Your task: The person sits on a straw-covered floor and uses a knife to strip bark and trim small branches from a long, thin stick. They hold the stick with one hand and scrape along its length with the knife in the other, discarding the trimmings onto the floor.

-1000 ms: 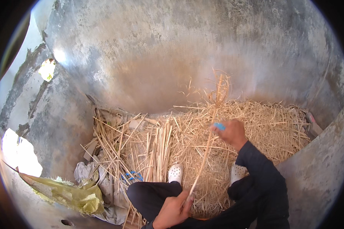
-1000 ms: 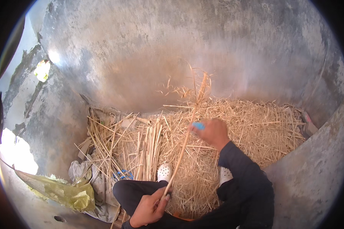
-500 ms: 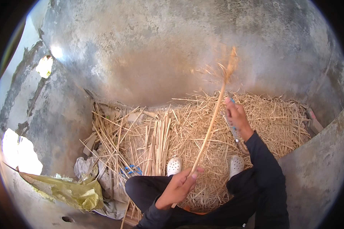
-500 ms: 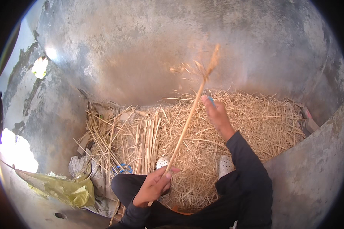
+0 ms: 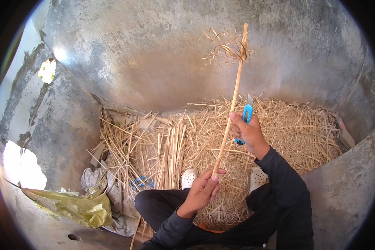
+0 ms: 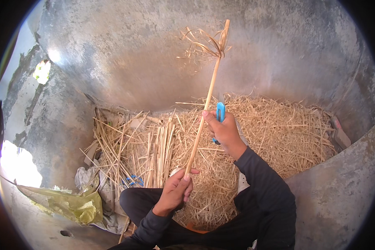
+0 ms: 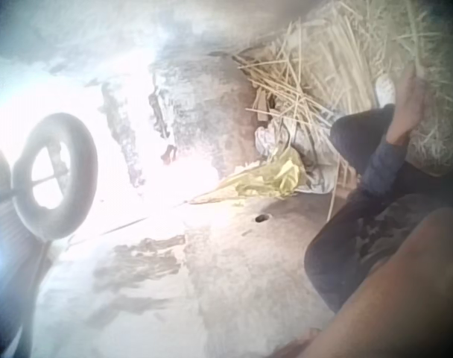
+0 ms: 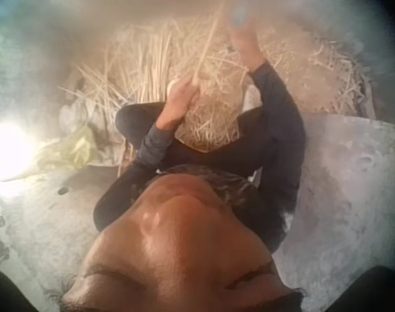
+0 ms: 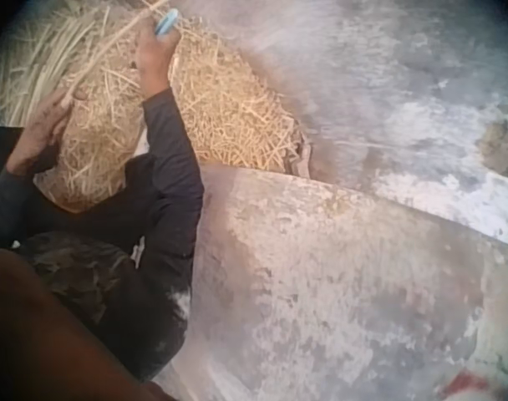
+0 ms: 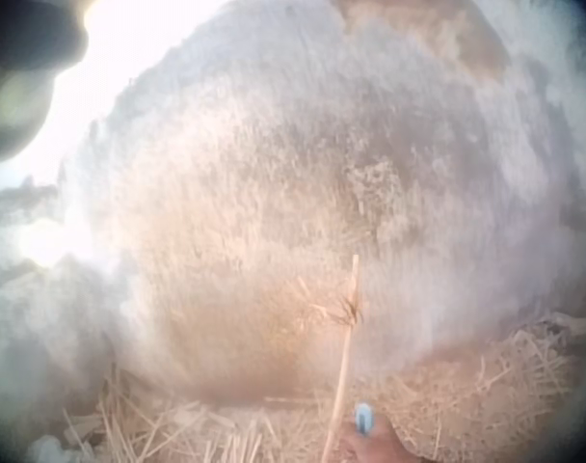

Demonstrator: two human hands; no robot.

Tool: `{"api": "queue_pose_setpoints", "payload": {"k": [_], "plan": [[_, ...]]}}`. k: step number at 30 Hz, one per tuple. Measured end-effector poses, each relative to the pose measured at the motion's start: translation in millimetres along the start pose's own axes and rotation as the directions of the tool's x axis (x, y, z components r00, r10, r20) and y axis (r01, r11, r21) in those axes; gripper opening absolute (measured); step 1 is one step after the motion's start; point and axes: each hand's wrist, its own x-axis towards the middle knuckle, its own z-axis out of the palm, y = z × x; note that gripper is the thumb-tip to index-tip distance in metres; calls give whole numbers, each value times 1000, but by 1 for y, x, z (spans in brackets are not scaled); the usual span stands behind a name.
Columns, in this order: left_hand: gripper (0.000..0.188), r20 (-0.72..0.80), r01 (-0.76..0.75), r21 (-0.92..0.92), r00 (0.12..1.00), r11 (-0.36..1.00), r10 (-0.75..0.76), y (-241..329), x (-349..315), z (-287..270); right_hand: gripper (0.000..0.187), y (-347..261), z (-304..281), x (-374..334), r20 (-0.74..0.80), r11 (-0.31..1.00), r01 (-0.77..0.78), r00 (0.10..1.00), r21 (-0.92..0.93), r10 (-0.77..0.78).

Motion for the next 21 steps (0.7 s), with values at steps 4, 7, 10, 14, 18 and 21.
{"api": "queue_pose_setpoints", "payload": {"k": [4,7,10,14,18,21], "plan": [[35,-70,-52,49,996,997,56,-5,8,-11,46,13,-4,6,111,748,345,932,-568,-345],[34,-160,-73,84,983,994,85,7,10,-18,64,7,3,-19,406,181,462,871,-868,-276],[34,-197,-44,165,977,985,77,24,1,-15,74,8,15,-32,380,8,392,895,-920,-236],[33,-214,30,340,976,940,46,36,-13,-12,75,3,-3,-8,242,41,267,919,-963,-311],[32,-257,51,442,964,896,72,42,-20,-11,77,18,22,-34,485,31,535,788,-844,-381],[32,-251,-49,446,952,894,177,32,-21,-15,74,15,16,-22,505,-39,537,764,-843,-402]]}}
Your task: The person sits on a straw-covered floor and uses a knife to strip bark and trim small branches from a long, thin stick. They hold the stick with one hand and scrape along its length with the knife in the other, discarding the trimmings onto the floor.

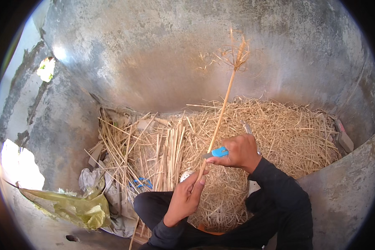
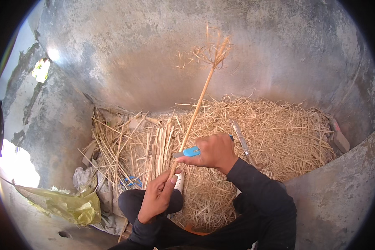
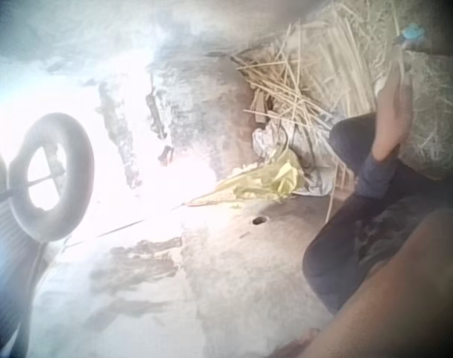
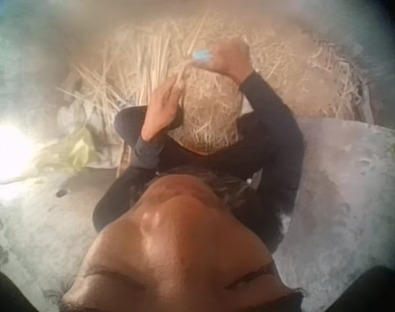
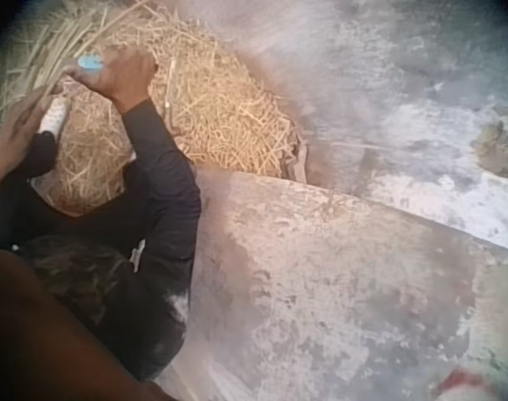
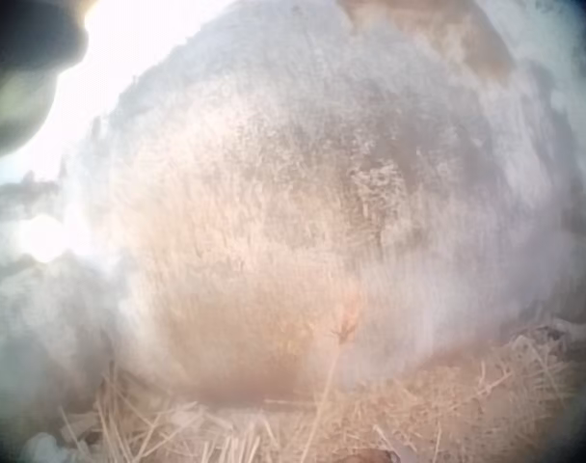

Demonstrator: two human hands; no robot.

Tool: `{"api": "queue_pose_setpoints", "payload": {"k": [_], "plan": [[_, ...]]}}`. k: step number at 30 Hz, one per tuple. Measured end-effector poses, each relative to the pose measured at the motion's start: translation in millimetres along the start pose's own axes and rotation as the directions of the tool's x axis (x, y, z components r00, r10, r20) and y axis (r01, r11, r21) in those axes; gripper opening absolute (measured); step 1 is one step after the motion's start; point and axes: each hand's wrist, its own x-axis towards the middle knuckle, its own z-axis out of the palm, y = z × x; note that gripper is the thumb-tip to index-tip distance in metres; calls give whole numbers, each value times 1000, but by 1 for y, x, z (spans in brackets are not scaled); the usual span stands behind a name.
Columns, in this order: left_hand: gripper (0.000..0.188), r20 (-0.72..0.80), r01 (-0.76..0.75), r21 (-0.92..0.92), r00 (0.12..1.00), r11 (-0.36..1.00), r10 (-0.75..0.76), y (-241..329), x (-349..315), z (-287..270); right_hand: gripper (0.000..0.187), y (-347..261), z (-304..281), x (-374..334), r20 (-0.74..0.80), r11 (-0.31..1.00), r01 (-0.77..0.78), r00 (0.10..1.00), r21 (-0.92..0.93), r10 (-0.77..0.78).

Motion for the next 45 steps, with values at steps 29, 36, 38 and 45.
{"api": "queue_pose_setpoints", "payload": {"k": [29,36,38,45], "plan": [[29,23,-11,375,1000,927,3,16,-48,-18,76,45,24,-1,44,962,-270,962,40,268],[30,7,-116,419,992,900,125,11,-44,-27,75,22,13,-3,-61,997,-78,995,19,79],[31,20,-113,421,993,900,115,14,-40,-27,75,21,15,0,-80,997,-82,993,18,83],[32,58,-81,406,996,910,63,19,-43,-33,75,68,7,9,-82,946,-301,953,-117,293]]}}
